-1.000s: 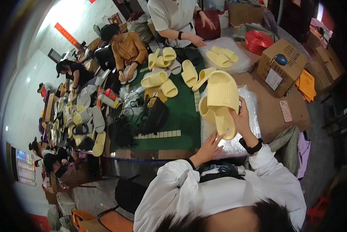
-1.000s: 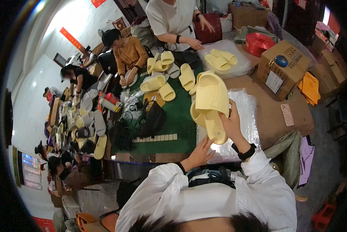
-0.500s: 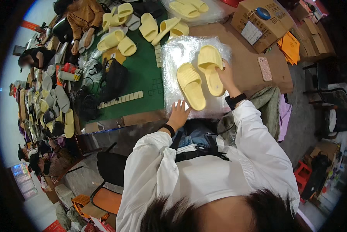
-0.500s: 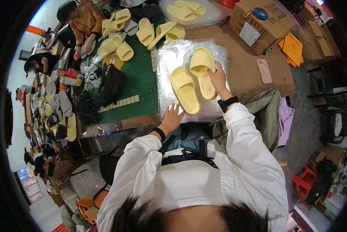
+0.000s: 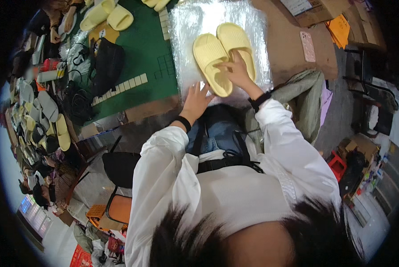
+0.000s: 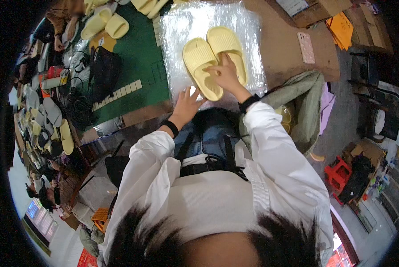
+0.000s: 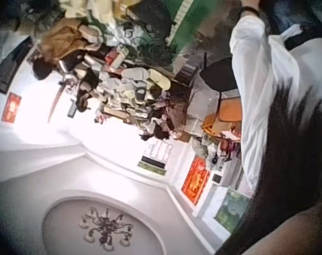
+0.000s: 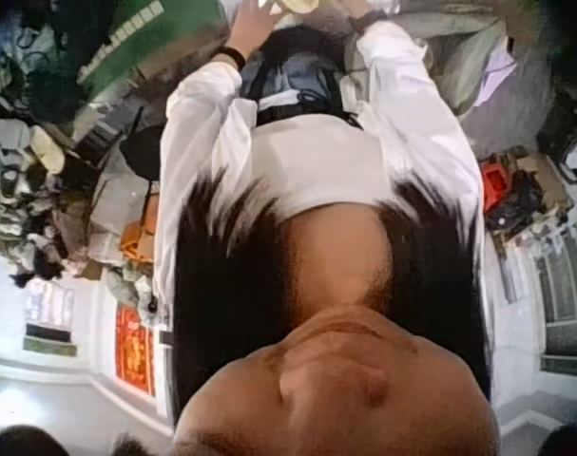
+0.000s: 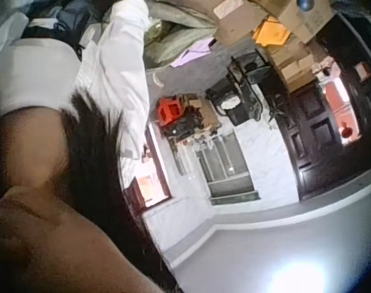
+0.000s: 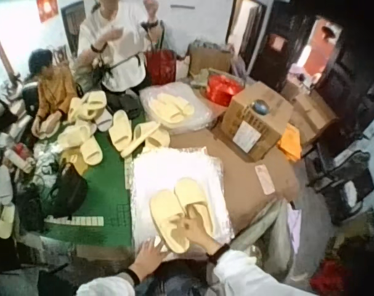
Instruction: Packing finished slippers into plastic bags and organizing them on a workbench.
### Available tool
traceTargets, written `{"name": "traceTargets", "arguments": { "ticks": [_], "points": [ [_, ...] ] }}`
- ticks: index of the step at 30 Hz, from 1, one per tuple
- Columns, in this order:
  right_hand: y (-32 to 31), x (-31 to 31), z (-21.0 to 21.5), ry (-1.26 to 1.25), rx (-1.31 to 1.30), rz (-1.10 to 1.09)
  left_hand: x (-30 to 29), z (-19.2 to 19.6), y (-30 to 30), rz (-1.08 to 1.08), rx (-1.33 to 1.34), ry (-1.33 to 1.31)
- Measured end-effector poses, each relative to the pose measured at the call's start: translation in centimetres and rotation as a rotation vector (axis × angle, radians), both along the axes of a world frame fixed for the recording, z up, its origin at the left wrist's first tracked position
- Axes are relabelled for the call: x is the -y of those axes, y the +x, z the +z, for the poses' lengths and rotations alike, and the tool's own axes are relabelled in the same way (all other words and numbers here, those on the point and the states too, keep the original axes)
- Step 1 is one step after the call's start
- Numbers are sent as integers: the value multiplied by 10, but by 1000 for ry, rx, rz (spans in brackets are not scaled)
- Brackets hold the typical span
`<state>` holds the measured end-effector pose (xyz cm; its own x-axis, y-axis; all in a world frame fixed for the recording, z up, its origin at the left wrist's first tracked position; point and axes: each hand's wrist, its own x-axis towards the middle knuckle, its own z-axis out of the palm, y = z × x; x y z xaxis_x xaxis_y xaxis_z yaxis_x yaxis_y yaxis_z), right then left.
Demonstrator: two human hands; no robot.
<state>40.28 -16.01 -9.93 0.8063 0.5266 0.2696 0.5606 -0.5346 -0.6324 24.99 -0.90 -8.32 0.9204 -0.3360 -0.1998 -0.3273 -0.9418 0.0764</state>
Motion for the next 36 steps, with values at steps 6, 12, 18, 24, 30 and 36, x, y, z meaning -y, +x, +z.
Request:
{"name": "traceTargets", "arguments": {
  "ticks": [6, 12, 18, 24, 30, 36],
  "points": [
    [7, -24, 30, -272, -242, -44, 5, -4, 1, 48, 86, -83],
    [-15, 35, 100, 650, -948, -260, -4, 23, 4, 53, 196, -283],
    [-73, 111, 168, 706, -1349, -121, -14, 31, 21, 21, 207, -168],
    [-85, 123, 173, 168, -1493, 259, -23, 34, 37, -4, 151, -129],
    [-95, 98, 147, -42, -1084, 118, -34, 25, 50, -14, 283, -274],
    [-99, 77, 125, -174, -619, 152, -33, 32, 48, 216, 158, -507]
  ]
}}
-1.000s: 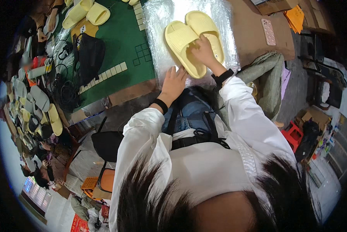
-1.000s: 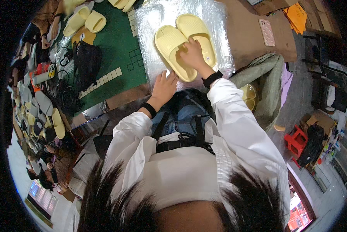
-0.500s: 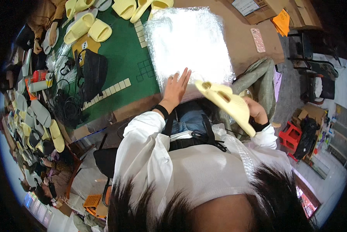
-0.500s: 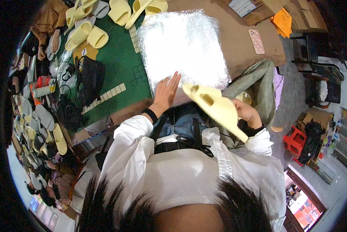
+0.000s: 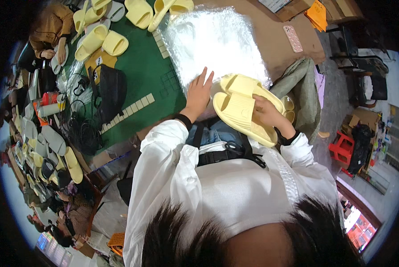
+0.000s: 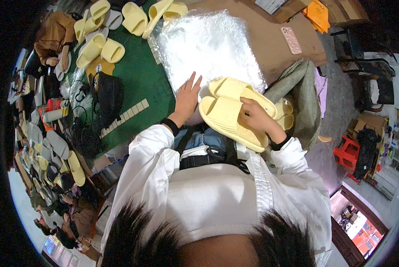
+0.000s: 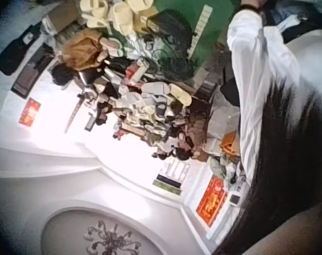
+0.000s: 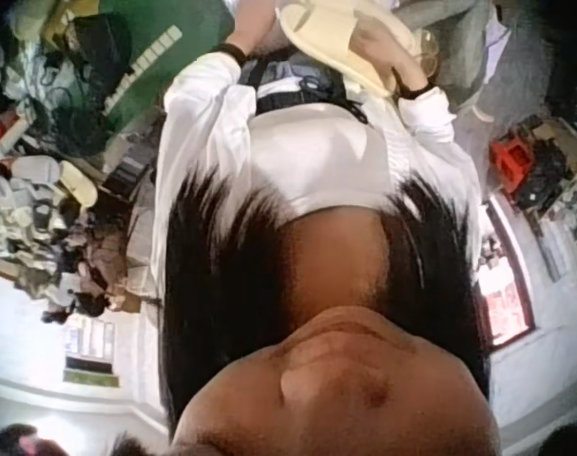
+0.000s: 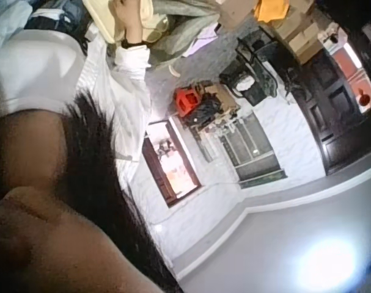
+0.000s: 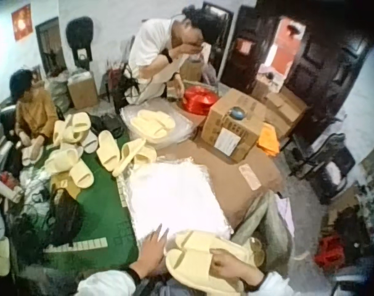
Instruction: Packing finished slippers into plastic bags and organizing them on a workbench.
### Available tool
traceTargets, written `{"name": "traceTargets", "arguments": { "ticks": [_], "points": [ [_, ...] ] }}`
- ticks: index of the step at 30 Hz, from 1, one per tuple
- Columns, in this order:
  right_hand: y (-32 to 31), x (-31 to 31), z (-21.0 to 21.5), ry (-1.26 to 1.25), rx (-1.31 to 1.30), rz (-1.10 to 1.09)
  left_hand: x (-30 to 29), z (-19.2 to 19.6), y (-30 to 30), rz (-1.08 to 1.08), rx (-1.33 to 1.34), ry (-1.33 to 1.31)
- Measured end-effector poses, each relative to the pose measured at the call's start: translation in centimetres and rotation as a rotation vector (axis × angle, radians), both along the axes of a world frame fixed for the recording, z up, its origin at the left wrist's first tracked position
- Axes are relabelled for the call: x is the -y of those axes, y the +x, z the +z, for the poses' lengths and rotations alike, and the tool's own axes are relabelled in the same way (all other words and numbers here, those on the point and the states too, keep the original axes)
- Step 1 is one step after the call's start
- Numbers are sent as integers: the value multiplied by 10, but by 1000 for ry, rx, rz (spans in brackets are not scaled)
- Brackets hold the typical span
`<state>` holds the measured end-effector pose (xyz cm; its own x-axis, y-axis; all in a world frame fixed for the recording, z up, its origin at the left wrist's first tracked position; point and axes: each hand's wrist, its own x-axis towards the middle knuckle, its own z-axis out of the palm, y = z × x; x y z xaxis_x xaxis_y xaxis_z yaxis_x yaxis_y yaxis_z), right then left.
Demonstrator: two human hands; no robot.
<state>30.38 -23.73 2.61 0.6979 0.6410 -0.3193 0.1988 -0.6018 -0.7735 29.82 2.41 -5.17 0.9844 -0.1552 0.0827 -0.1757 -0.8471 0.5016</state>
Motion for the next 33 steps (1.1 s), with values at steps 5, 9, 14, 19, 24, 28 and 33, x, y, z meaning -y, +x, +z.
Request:
{"name": "traceTargets", "arguments": {
  "ticks": [5, 9, 14, 19, 24, 28, 33],
  "points": [
    [2, -7, 11, 264, -210, -201, -11, -11, -13, -164, 19, 136],
    [1, 9, 3, 40, -153, -139, -6, -27, -22, -145, -53, 147],
    [5, 16, 8, 72, -258, -62, 1, -36, -24, -144, -29, 197],
    [10, 32, 18, 245, -714, -264, 6, -34, -28, -247, -121, 229],
    [4, 41, 20, 300, -785, -231, 3, -33, -34, -226, -49, 261],
    [0, 41, 20, 333, -741, -214, 4, -23, -20, -141, 49, -5],
    [2, 34, 17, 317, -509, -249, 7, -12, -21, -138, -84, 103]
  ]
}}
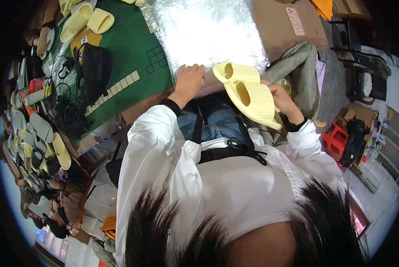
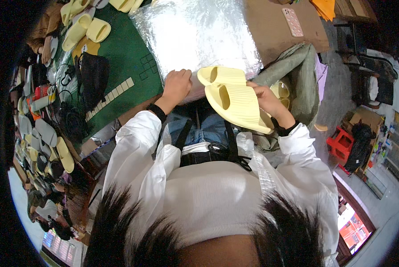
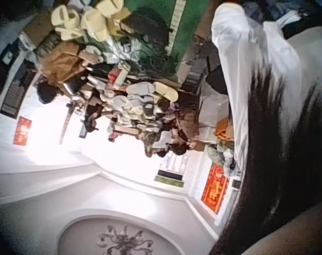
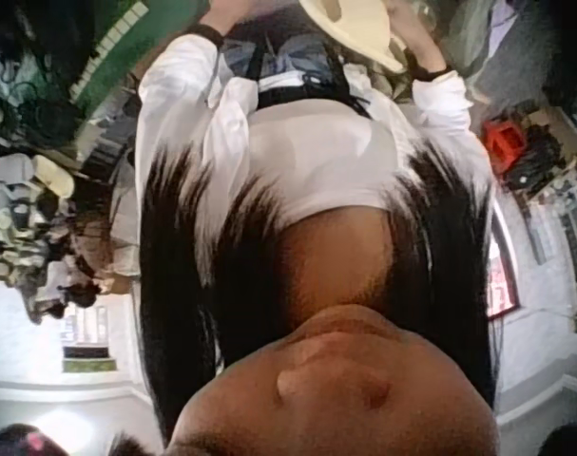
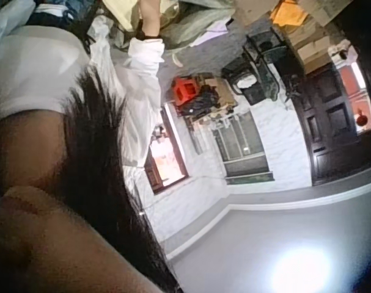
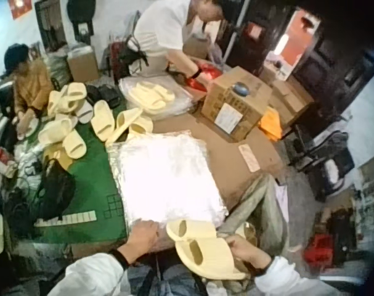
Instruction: Packing finished slippers into plastic bags and organizing them on a workbench.
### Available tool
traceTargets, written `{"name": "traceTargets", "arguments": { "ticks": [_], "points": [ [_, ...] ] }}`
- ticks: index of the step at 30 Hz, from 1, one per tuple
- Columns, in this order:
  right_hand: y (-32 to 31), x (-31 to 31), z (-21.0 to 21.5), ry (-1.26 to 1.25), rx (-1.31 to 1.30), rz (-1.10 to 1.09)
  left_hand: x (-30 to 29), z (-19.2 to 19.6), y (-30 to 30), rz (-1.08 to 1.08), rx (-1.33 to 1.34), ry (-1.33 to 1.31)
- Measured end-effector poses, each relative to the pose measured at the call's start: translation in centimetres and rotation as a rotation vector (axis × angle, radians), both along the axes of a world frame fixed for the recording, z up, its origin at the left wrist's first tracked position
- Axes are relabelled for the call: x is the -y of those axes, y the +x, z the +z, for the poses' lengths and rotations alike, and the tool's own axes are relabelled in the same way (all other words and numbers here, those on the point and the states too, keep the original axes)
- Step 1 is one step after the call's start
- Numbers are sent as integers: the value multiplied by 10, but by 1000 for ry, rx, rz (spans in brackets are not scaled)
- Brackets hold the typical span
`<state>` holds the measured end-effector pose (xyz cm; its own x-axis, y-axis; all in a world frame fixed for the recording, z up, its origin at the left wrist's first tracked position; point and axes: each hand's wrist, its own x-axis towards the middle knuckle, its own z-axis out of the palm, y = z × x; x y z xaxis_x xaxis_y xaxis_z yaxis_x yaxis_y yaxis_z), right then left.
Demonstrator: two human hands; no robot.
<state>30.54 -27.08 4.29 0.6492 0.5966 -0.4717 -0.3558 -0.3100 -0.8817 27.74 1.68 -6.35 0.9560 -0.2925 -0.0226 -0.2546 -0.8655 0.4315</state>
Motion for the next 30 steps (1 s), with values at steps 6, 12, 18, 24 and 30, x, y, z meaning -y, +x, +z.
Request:
{"name": "traceTargets", "arguments": {
  "ticks": [6, 12, 18, 24, 30],
  "points": [
    [-1, 4, -8, -9, 57, 76, 7, 2, -5, 18, 18, 58],
    [-2, 6, -6, -51, 62, 138, 8, -3, -6, -38, 147, 72],
    [-2, 11, -1, -30, 73, 74, 2, -8, -9, -190, 1, 186],
    [-3, 15, 7, -51, -67, 180, -3, -25, -7, -186, 81, 245],
    [0, 28, -1, 101, -277, 162, 0, -21, 3, -187, 55, 292]
  ]
}}
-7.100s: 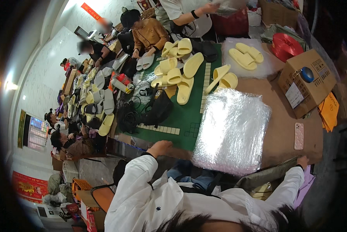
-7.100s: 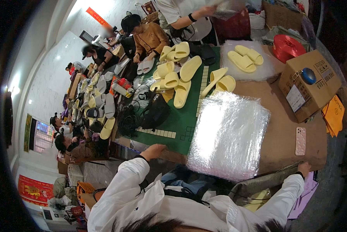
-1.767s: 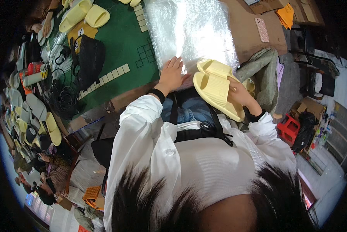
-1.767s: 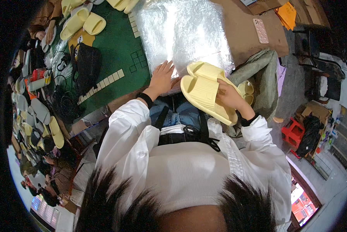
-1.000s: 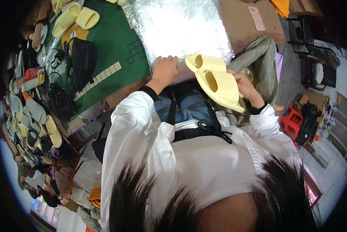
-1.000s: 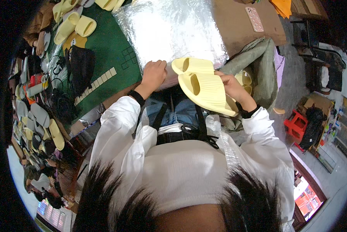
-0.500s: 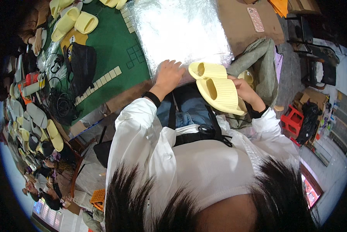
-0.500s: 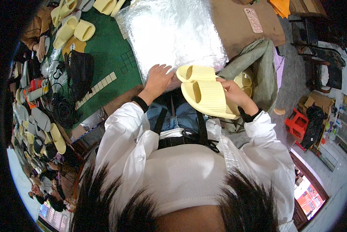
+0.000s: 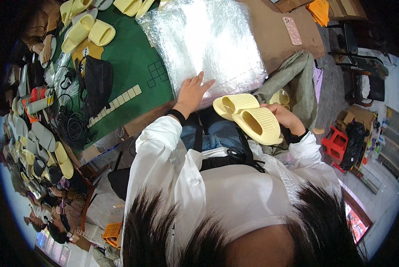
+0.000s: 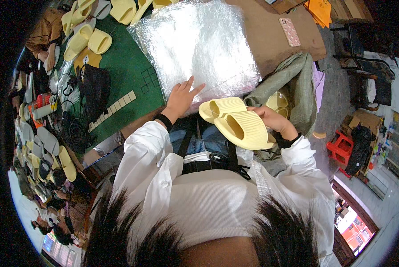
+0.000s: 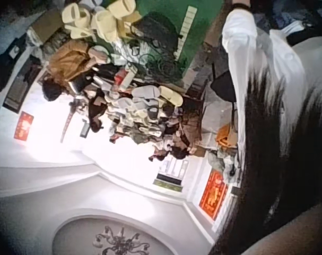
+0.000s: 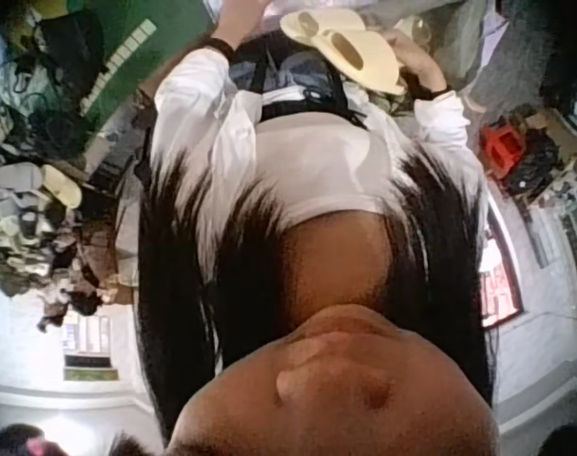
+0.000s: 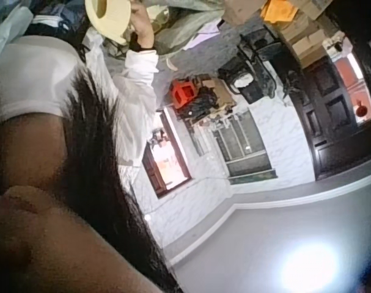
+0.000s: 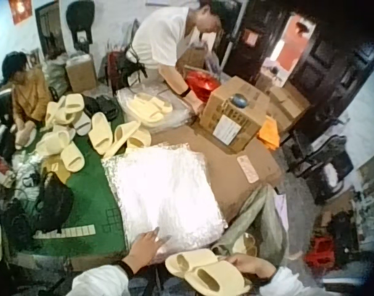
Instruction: Packing finished slippers into plastic bags and organizing them on a workbench.
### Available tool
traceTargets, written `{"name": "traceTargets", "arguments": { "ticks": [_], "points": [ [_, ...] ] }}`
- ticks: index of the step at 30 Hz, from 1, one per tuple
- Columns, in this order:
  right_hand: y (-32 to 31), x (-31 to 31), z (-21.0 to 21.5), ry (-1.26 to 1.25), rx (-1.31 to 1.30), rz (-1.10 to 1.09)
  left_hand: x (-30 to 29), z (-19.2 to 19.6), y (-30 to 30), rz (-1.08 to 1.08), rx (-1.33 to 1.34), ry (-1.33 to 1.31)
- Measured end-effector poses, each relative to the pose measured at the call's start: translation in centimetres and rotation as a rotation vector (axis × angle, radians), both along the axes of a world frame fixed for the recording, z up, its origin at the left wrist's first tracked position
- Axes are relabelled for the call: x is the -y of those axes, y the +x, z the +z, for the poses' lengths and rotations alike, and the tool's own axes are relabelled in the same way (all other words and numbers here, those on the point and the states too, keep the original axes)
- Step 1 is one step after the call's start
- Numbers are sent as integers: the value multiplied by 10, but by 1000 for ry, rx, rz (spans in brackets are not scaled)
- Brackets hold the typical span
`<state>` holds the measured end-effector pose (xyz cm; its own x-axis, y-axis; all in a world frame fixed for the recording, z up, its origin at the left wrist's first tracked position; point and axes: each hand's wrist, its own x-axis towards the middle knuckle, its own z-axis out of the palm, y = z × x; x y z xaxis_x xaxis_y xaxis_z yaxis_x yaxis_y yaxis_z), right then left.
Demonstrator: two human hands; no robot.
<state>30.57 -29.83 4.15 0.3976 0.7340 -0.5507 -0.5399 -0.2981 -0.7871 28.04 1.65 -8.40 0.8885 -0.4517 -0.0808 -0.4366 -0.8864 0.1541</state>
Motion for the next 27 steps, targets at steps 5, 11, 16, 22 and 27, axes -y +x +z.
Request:
{"name": "traceTargets", "arguments": {
  "ticks": [5, 11, 16, 22, 27],
  "points": [
    [4, -4, -8, -19, 116, 30, 9, 13, 4, 28, -96, -8],
    [6, -8, -1, -13, 69, 6, 7, 3, -6, -48, 12, 38],
    [6, -5, 1, -47, 121, 42, -2, 11, 1, -17, 73, -187],
    [-5, -38, 3, -115, 309, 8, 6, 40, 19, 303, -295, -261],
    [-6, -48, -1, -51, 461, -108, 4, 22, 15, 315, -164, -491]
  ]
}}
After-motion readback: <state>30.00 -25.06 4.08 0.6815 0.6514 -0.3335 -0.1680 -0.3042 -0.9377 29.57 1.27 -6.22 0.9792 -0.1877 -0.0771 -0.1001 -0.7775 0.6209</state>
